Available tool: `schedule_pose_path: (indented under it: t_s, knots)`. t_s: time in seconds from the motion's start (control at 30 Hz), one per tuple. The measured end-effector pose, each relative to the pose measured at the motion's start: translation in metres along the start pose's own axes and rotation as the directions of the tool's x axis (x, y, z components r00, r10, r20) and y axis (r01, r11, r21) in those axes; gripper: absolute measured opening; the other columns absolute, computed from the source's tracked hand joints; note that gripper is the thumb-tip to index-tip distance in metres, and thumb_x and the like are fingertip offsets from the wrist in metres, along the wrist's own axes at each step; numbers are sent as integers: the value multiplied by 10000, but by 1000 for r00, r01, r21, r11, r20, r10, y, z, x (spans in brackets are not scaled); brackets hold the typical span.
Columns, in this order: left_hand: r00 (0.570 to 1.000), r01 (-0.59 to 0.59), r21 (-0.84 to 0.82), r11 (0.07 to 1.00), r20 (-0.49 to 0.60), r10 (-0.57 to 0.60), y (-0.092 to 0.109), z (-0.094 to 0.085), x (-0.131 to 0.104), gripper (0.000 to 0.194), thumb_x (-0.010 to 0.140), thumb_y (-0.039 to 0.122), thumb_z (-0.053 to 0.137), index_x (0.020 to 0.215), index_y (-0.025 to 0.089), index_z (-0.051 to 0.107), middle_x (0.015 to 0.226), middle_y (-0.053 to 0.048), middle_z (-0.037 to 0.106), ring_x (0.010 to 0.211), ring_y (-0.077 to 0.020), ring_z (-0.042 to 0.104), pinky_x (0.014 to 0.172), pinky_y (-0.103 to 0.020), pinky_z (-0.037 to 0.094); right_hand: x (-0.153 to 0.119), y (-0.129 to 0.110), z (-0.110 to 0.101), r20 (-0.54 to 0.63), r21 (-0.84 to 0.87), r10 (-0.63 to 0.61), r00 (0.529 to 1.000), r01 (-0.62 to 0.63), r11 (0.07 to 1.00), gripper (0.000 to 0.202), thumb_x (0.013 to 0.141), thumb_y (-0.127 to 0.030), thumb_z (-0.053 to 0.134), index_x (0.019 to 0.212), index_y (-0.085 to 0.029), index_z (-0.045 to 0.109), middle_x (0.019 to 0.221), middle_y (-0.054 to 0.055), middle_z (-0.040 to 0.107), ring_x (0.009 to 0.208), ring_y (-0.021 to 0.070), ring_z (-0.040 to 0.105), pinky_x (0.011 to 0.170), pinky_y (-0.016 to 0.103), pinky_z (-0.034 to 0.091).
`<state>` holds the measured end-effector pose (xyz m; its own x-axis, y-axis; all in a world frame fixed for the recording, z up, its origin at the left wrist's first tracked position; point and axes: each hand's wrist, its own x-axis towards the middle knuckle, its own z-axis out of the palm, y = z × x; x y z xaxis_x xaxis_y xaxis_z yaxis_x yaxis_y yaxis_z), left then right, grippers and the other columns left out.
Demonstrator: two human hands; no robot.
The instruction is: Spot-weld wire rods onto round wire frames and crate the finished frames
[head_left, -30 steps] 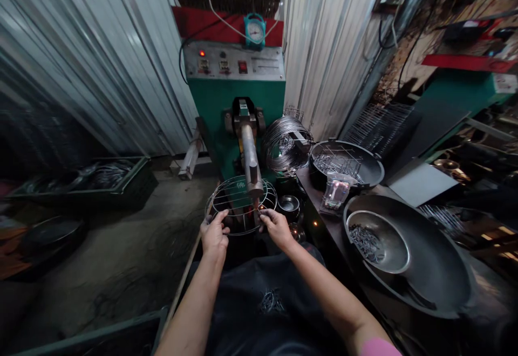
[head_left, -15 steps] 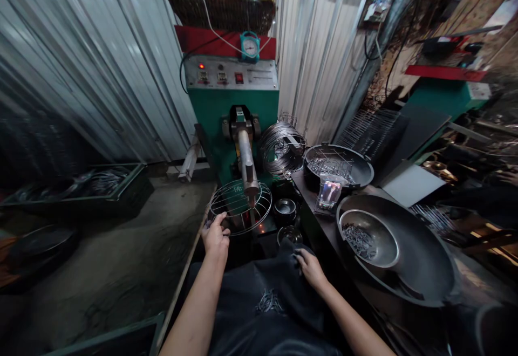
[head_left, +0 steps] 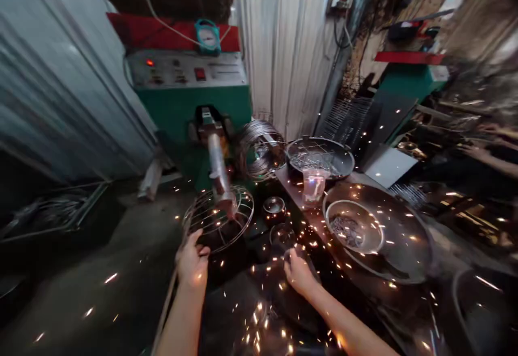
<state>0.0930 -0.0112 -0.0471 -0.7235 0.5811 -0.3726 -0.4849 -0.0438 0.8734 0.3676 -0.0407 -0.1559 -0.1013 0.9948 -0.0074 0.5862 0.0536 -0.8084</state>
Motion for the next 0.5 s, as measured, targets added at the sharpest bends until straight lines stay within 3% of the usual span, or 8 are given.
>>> schedule_pose_path:
  t_s: [0.13, 0.27, 0.33, 0.43, 0.5]
  knots:
    - [995, 64, -8, 998, -76, -64, 5, 4, -3, 319, 445, 179, 702, 568, 174, 408, 523, 67, 379, 401, -31, 293, 299, -165, 196, 9, -6, -9, 97, -51, -6, 995, 11, 999, 107, 706, -93, 504, 758, -186, 504, 674, 14, 598, 670, 166, 588, 602, 245, 394]
    - [980, -65, 53, 996, -183, 73, 12, 5, -11, 375, 415, 199, 746, 575, 180, 408, 586, 47, 438, 452, -57, 383, 307, -171, 264, 15, -2, -19, 169, 210, 124, 978, -158, 965, 75, 765, -119, 458, 777, -193, 453, 582, -45, 543, 469, 104, 509, 467, 205, 375]
    - [975, -72, 74, 995, -203, 86, 14, 4, -13, 400, 409, 206, 756, 589, 184, 399, 595, 48, 446, 466, -63, 399, 320, -176, 300, 14, 1, -20, 199, 299, 166, 966, -221, 928, 94, 770, -114, 448, 819, -194, 452, 555, -69, 527, 392, 84, 463, 410, 190, 353]
    - [981, -10, 51, 999, -191, 20, 15, 2, -16, 422, 400, 191, 751, 610, 186, 386, 601, 53, 453, 448, -49, 368, 325, -178, 296, 13, -8, -20, 214, 369, 122, 969, -195, 909, 47, 762, -144, 492, 766, -188, 475, 555, -66, 534, 395, 72, 477, 403, 177, 351]
    - [988, -8, 21, 1000, -152, 11, 13, 1, -17, 428, 393, 187, 744, 616, 185, 378, 606, 55, 453, 433, -38, 338, 314, -172, 244, 16, -29, -20, 213, 484, 53, 976, -152, 862, 42, 775, -215, 508, 754, -185, 487, 597, -48, 561, 443, 79, 520, 430, 182, 376]
